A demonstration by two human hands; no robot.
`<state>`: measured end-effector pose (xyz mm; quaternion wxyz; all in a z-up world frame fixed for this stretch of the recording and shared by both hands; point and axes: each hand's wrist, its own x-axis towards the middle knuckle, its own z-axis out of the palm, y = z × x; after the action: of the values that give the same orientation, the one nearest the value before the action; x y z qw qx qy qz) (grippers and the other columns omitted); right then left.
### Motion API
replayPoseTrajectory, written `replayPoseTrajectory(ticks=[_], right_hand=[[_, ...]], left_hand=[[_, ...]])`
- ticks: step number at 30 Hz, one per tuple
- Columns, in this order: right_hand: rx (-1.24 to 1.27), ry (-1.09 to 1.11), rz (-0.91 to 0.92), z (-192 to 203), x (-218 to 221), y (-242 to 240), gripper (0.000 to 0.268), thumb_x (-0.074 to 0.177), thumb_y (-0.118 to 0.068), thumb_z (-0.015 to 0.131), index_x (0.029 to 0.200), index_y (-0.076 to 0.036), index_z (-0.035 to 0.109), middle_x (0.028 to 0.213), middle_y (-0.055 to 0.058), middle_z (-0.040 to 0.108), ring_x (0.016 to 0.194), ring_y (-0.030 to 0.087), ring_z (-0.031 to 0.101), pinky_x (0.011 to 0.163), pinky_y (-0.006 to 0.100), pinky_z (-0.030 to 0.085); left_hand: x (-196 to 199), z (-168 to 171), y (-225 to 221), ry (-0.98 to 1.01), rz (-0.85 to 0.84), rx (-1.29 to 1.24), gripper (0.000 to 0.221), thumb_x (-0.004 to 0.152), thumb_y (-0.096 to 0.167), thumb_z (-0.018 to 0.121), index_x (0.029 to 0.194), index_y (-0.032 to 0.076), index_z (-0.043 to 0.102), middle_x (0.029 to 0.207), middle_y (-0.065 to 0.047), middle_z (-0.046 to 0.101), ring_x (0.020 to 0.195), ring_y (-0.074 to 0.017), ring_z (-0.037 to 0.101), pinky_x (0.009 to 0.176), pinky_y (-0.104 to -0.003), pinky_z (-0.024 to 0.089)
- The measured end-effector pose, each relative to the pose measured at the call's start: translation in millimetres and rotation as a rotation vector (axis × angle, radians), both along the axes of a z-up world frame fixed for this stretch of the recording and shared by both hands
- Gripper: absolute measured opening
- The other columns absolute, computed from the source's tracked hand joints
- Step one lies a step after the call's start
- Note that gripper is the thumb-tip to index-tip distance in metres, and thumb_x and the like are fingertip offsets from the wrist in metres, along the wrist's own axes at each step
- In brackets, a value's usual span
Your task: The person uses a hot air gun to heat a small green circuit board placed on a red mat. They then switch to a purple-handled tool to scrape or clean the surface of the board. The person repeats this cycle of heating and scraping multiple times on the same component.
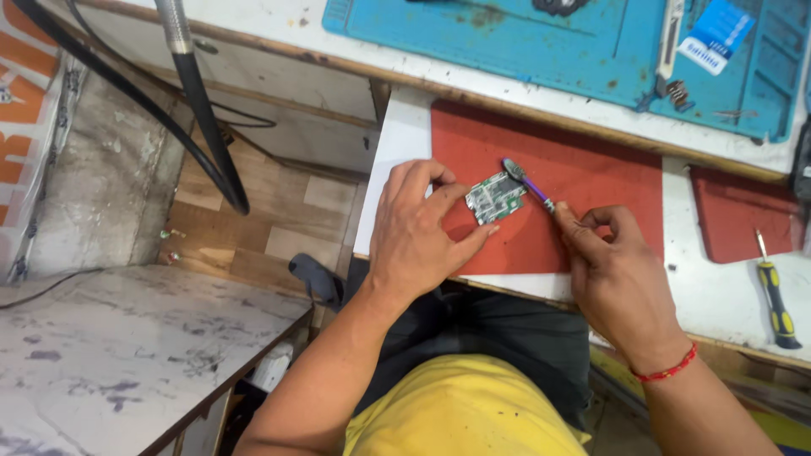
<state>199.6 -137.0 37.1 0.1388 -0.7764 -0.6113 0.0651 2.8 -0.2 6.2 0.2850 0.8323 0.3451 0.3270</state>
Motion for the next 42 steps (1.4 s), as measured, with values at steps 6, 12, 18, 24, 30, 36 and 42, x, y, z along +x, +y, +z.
replayPoseTrajectory(ticks=[6, 12, 18, 24, 30, 36, 42], right_hand=[[0.036, 0.024, 0.016, 0, -1, -6, 0.040, 0.094, 0.000, 0.064, 0.132, -0.009, 0.070, 0.109, 0.017, 0.064, 0.074, 0.034, 0.067, 0.064, 0.044, 0.055], [-0.038, 0.072, -0.048, 15, -7, -21, 0.043, 0.089, 0.001, 0.065, 0.131, -0.010, 0.069, 0.106, 0.014, 0.066, 0.070, 0.034, 0.068, 0.060, 0.044, 0.055], [-0.031, 0.191, -0.016, -2, -19, -12, 0.052, 0.087, 0.007, 0.062, 0.135, -0.013, 0.066, 0.110, 0.018, 0.062, 0.078, 0.032, 0.067, 0.064, 0.042, 0.055], [-0.032, 0.157, 0.033, -5, -11, -8, 0.060, 0.082, 0.008, 0.062, 0.137, -0.015, 0.065, 0.108, 0.021, 0.060, 0.078, 0.035, 0.065, 0.062, 0.044, 0.054], [0.008, 0.140, 0.101, -4, -8, -3, 0.058, 0.083, 0.006, 0.063, 0.138, -0.014, 0.065, 0.109, 0.020, 0.061, 0.083, 0.037, 0.066, 0.066, 0.045, 0.055], [-0.023, 0.110, 0.101, 1, -11, 1, 0.059, 0.080, 0.007, 0.061, 0.136, -0.012, 0.065, 0.109, 0.020, 0.062, 0.081, 0.037, 0.067, 0.064, 0.046, 0.055], [-0.022, 0.104, 0.101, 0, -12, 2, 0.056, 0.084, 0.007, 0.060, 0.136, -0.012, 0.066, 0.110, 0.020, 0.061, 0.080, 0.036, 0.066, 0.063, 0.047, 0.054]], left_hand=[[1, -3, -3, 0.017, 0.021, 0.020, 0.041, 0.072, 0.031, 0.091, 0.098, 0.004, 0.074, 0.108, -0.007, 0.059, 0.111, -0.0288, 0.054, 0.096, -0.044, 0.045], [2, -4, -1, 0.015, 0.010, 0.032, 0.042, 0.072, 0.032, 0.091, 0.099, 0.005, 0.074, 0.109, -0.007, 0.059, 0.111, -0.0284, 0.054, 0.097, -0.044, 0.045], [3, -2, 0, 0.045, 0.015, 0.003, 0.044, 0.072, 0.034, 0.091, 0.098, 0.004, 0.073, 0.108, -0.007, 0.059, 0.111, -0.0286, 0.053, 0.097, -0.044, 0.044], [5, -1, 0, 0.039, 0.027, -0.033, 0.044, 0.069, 0.034, 0.092, 0.095, 0.005, 0.072, 0.108, -0.007, 0.060, 0.112, -0.0286, 0.054, 0.097, -0.044, 0.044], [4, -6, 1, 0.015, 0.024, -0.012, 0.042, 0.072, 0.031, 0.093, 0.098, 0.005, 0.072, 0.108, -0.007, 0.059, 0.113, -0.0296, 0.054, 0.099, -0.044, 0.045], [3, -5, 0, 0.009, 0.022, -0.026, 0.043, 0.073, 0.031, 0.092, 0.099, 0.005, 0.071, 0.108, -0.008, 0.059, 0.111, -0.0300, 0.054, 0.098, -0.044, 0.045], [2, -3, 1, 0.001, 0.009, -0.027, 0.041, 0.073, 0.030, 0.092, 0.099, 0.004, 0.074, 0.107, -0.008, 0.059, 0.109, -0.0292, 0.054, 0.096, -0.043, 0.045]])
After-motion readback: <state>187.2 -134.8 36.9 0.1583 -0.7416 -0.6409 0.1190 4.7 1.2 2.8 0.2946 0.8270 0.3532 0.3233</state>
